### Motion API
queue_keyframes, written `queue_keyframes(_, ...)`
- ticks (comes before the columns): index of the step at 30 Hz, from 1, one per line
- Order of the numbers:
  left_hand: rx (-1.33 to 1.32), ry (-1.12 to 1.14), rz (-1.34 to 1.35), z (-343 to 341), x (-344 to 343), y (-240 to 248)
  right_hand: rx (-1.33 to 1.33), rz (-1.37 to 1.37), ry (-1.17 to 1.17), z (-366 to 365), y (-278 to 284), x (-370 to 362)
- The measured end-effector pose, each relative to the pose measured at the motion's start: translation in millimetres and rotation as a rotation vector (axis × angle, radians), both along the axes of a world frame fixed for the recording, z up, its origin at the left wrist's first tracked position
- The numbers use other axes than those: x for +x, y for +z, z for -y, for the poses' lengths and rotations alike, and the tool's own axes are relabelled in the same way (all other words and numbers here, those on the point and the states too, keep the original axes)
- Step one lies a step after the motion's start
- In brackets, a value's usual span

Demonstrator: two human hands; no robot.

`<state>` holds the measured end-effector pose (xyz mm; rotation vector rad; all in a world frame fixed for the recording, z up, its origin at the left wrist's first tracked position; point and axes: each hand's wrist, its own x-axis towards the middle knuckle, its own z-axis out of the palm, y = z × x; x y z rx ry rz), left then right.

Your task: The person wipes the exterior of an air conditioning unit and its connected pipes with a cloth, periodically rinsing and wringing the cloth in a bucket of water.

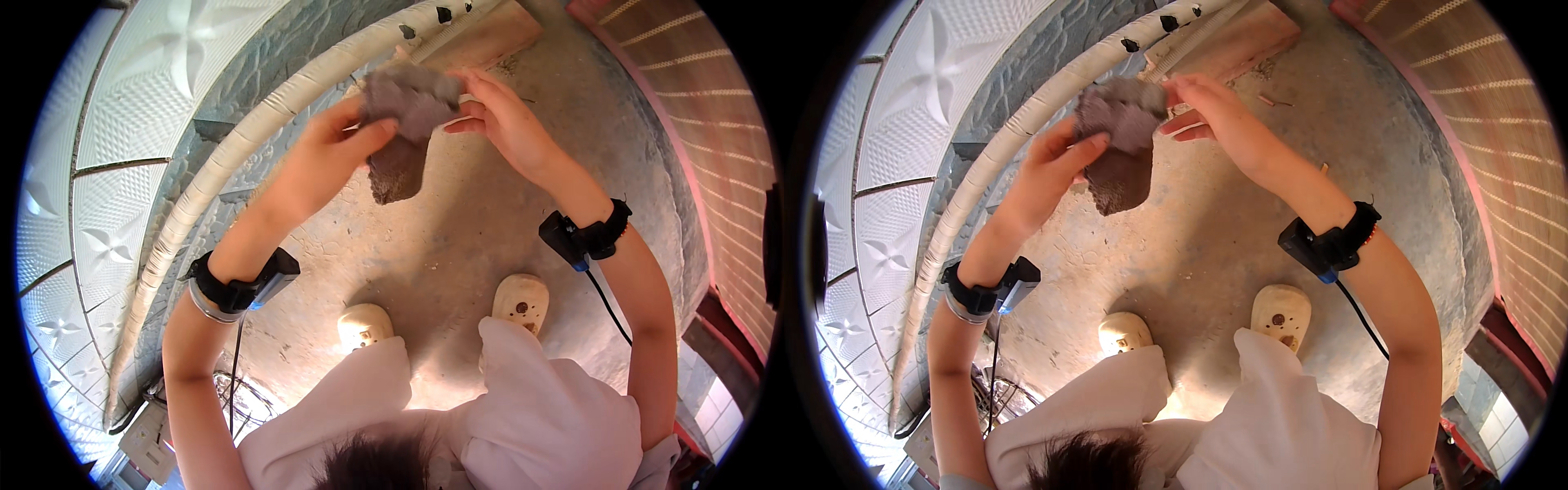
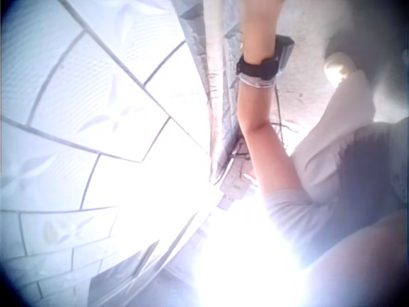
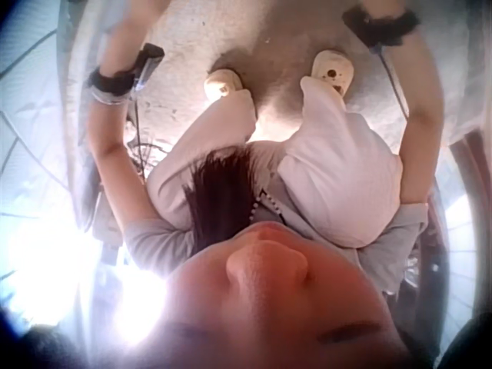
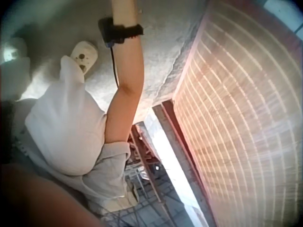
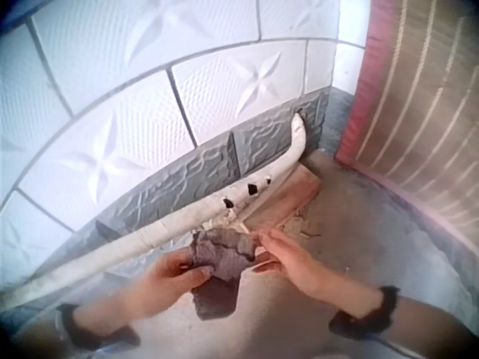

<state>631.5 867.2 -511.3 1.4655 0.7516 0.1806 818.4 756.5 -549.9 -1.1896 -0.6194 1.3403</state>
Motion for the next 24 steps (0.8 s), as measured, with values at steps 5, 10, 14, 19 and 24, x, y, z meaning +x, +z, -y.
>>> queue_keyframes(5, -0.105, 0.297, 0.220, -9, 6, 8, 0.067, -0.079, 0.234, 2, 3, 5)
queue_keyframes(10, -0.058, 0.344, 0.318, 2, 16, 18, 0.163, -0.109, 0.223, 4, 5, 3)
queue_keyframes(14, -0.107, 0.338, 0.291, -3, 8, 19, 0.198, -0.040, 0.173, 7, 14, 0)
queue_keyframes(19, -0.153, 0.333, 0.272, -6, 5, 19, 0.266, 0.139, 0.176, 5, 13, -4)
queue_keyframes(24, -0.127, 0.312, 0.270, -1, 9, 19, 0.279, 0.216, 0.138, 3, 5, -2)
